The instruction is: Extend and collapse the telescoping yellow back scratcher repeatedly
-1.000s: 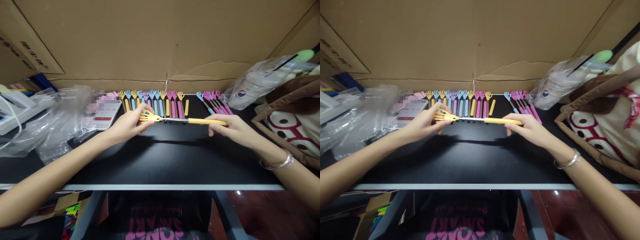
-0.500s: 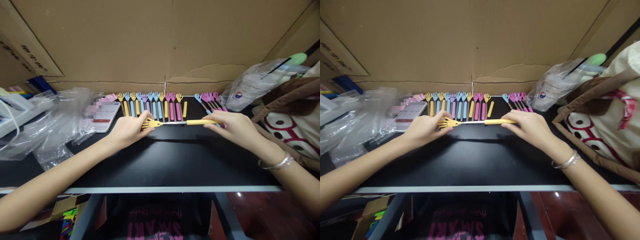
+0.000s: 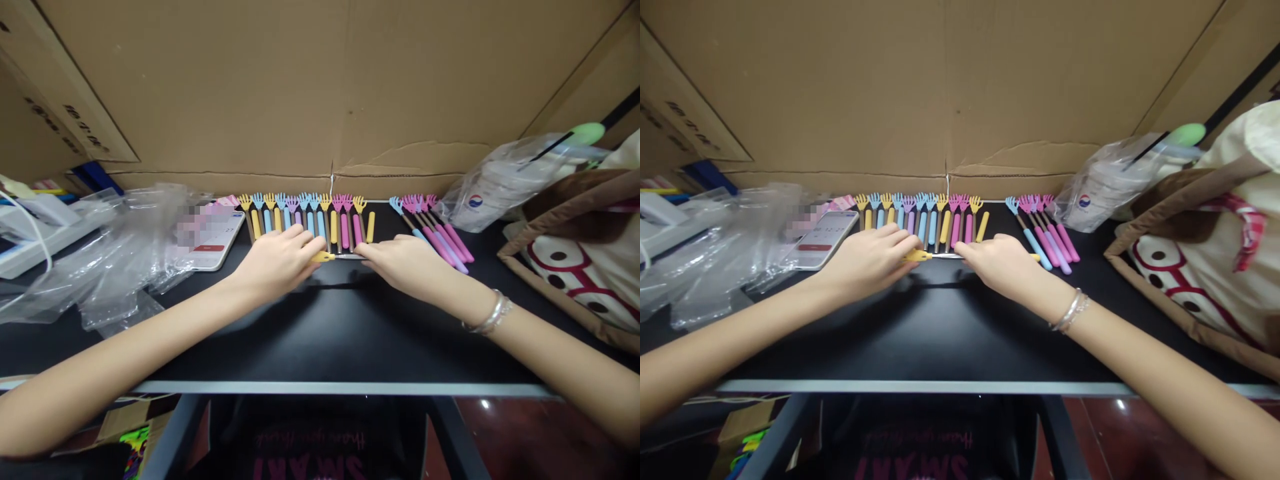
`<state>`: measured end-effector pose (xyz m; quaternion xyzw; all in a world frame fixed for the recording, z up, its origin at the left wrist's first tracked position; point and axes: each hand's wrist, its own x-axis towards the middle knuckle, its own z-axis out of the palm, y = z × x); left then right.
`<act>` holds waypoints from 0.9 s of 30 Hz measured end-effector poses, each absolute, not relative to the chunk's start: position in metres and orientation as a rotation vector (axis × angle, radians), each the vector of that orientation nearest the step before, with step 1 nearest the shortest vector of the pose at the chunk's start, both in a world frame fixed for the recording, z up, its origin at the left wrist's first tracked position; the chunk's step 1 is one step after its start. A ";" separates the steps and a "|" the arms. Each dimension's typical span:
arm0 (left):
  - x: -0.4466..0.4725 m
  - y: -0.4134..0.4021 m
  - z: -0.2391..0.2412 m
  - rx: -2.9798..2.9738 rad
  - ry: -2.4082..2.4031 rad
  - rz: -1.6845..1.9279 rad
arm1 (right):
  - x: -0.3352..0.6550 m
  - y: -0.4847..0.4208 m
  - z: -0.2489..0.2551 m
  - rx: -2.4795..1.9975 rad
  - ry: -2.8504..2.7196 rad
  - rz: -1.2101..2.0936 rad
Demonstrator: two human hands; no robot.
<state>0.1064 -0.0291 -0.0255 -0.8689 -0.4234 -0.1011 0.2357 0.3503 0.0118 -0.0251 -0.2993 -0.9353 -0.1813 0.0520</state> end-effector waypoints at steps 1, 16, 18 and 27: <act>0.108 -0.028 -0.024 -2.356 -1.147 -0.276 | 0.348 0.012 -0.025 -0.923 -2.833 -0.556; 0.114 -0.019 -0.020 -2.124 -0.891 -0.437 | 0.338 0.013 -0.037 -1.070 -2.704 -0.780; 0.114 -0.019 -0.020 -2.119 -0.837 -0.446 | 0.337 0.012 -0.037 -1.048 -2.706 -0.771; 0.119 -0.014 -0.035 -2.173 -0.740 -0.462 | 0.332 0.006 -0.037 -0.938 -2.677 -0.784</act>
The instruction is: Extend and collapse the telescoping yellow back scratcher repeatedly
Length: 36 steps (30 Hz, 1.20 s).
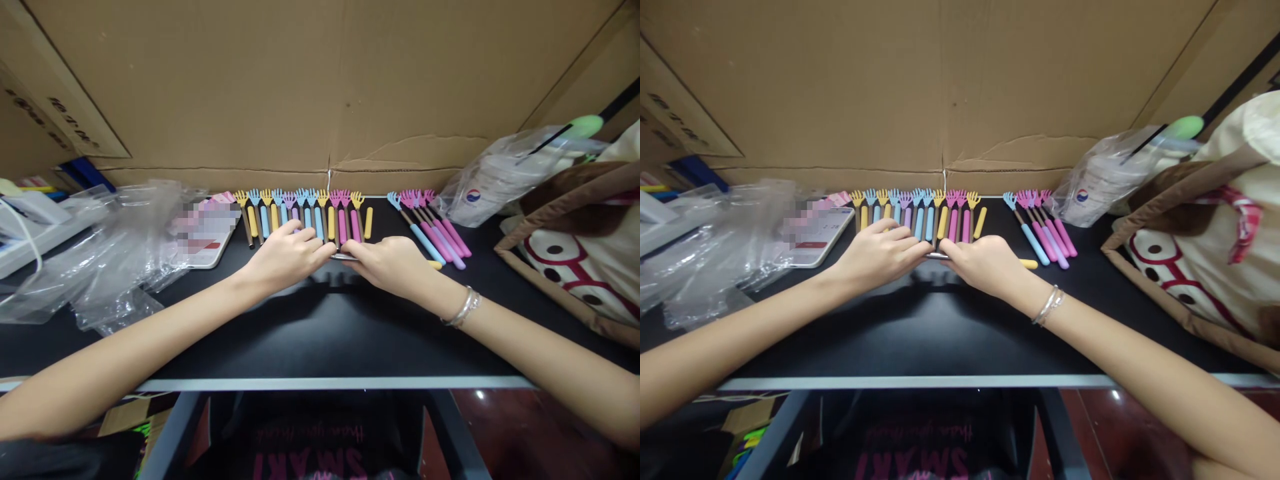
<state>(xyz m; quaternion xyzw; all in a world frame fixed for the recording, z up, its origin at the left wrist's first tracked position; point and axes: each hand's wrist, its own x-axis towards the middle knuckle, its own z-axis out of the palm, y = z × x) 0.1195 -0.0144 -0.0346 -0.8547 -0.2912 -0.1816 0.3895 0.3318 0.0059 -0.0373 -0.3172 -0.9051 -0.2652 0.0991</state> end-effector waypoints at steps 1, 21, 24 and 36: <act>0.119 -0.014 -0.035 -2.178 -0.754 -0.458 | 0.332 0.007 -0.037 -0.930 -2.678 -0.798; 0.091 -0.012 -0.023 -2.233 -0.962 -0.359 | 0.373 0.031 -0.022 -0.900 -2.681 -1.024; 0.080 -0.008 -0.021 -2.219 -1.001 -0.326 | 0.393 0.042 -0.021 -0.967 -2.655 -1.036; 0.079 -0.010 -0.032 -2.291 -1.051 -0.282 | 0.388 0.033 -0.029 -0.931 -2.644 -0.755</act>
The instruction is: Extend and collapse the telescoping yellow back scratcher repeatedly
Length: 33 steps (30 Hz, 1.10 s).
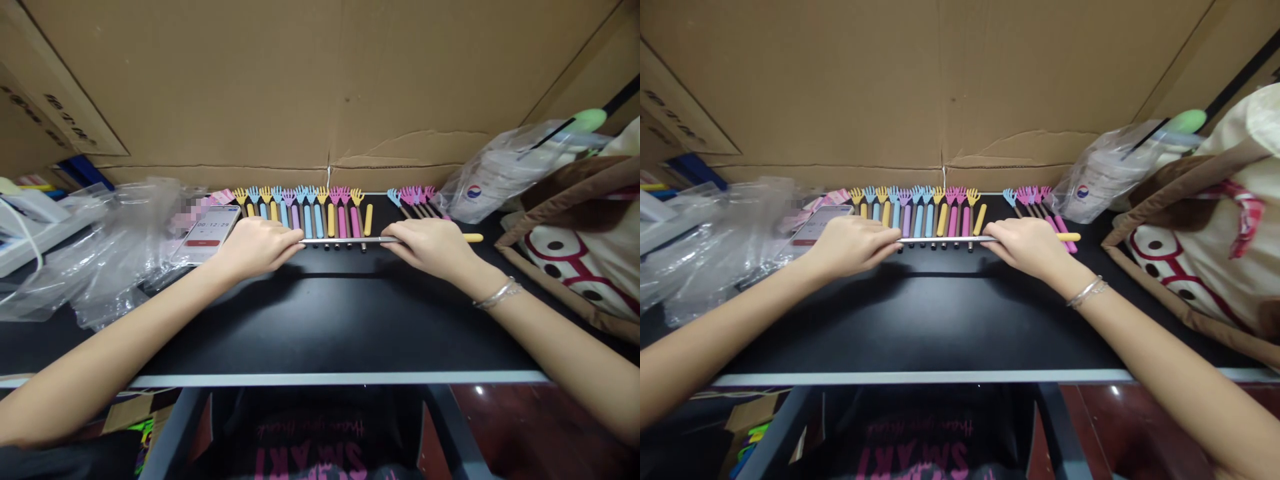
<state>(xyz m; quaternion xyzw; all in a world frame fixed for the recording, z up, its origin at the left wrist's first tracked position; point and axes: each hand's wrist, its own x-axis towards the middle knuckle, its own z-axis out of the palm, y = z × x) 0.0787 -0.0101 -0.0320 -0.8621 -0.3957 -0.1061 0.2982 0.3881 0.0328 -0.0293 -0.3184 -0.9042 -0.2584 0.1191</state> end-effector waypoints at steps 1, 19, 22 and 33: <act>0.081 -0.011 -0.033 -2.303 -1.047 -0.289 | 0.384 0.029 -0.030 -0.902 -2.633 -0.754; 0.086 -0.017 -0.022 -2.451 -1.153 -0.119 | 0.391 0.038 -0.029 -0.790 -2.735 -0.850; 0.070 -0.013 -0.019 -2.431 -1.197 -0.094 | 0.412 0.047 -0.028 -0.926 -2.683 -0.861; 0.028 -0.003 -0.015 -2.408 -1.228 -0.101 | 0.462 0.056 -0.016 -1.381 -2.615 -0.620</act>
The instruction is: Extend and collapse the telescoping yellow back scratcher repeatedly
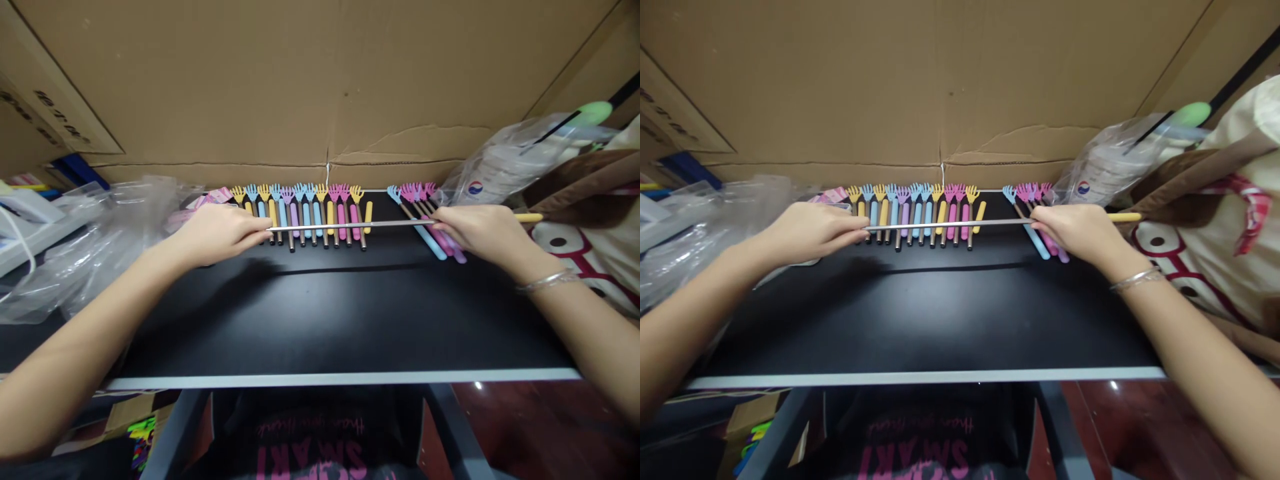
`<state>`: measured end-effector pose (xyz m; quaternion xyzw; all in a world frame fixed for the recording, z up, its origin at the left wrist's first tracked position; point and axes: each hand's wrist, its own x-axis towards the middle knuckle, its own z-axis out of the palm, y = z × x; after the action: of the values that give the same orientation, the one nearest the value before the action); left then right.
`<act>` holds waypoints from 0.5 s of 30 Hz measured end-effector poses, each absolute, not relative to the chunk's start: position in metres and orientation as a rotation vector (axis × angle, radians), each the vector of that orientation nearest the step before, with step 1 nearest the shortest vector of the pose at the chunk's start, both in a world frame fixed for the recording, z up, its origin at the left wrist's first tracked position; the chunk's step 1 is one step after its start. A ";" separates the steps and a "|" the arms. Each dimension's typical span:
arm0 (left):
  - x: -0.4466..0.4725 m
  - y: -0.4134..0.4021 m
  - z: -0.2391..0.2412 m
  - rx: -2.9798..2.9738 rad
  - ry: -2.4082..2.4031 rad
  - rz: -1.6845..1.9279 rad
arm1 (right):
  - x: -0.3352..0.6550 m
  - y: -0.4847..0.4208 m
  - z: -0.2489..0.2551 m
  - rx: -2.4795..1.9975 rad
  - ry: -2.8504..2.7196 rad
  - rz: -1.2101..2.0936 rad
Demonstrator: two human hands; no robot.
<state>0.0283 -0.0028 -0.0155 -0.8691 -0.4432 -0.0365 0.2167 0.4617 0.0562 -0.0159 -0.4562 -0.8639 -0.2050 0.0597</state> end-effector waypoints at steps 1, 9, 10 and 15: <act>0.024 -0.002 -0.014 -2.405 -1.236 -0.117 | 0.465 0.057 -0.015 -1.416 -2.599 -0.640; -0.003 0.000 -0.010 -2.310 -1.270 -0.184 | 0.496 0.059 -0.009 -1.551 -2.496 -0.785; -0.002 0.000 -0.011 -2.300 -1.258 -0.189 | 0.496 0.058 -0.009 -1.551 -2.498 -0.787; -0.001 -0.002 -0.015 -2.300 -1.229 -0.230 | 0.492 0.056 -0.012 -1.569 -2.549 -0.767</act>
<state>-0.0009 -0.0018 -0.0145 -0.8487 -0.4535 -0.0847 0.2587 0.4923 0.0559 -0.0117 -0.5075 -0.8247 -0.2481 0.0259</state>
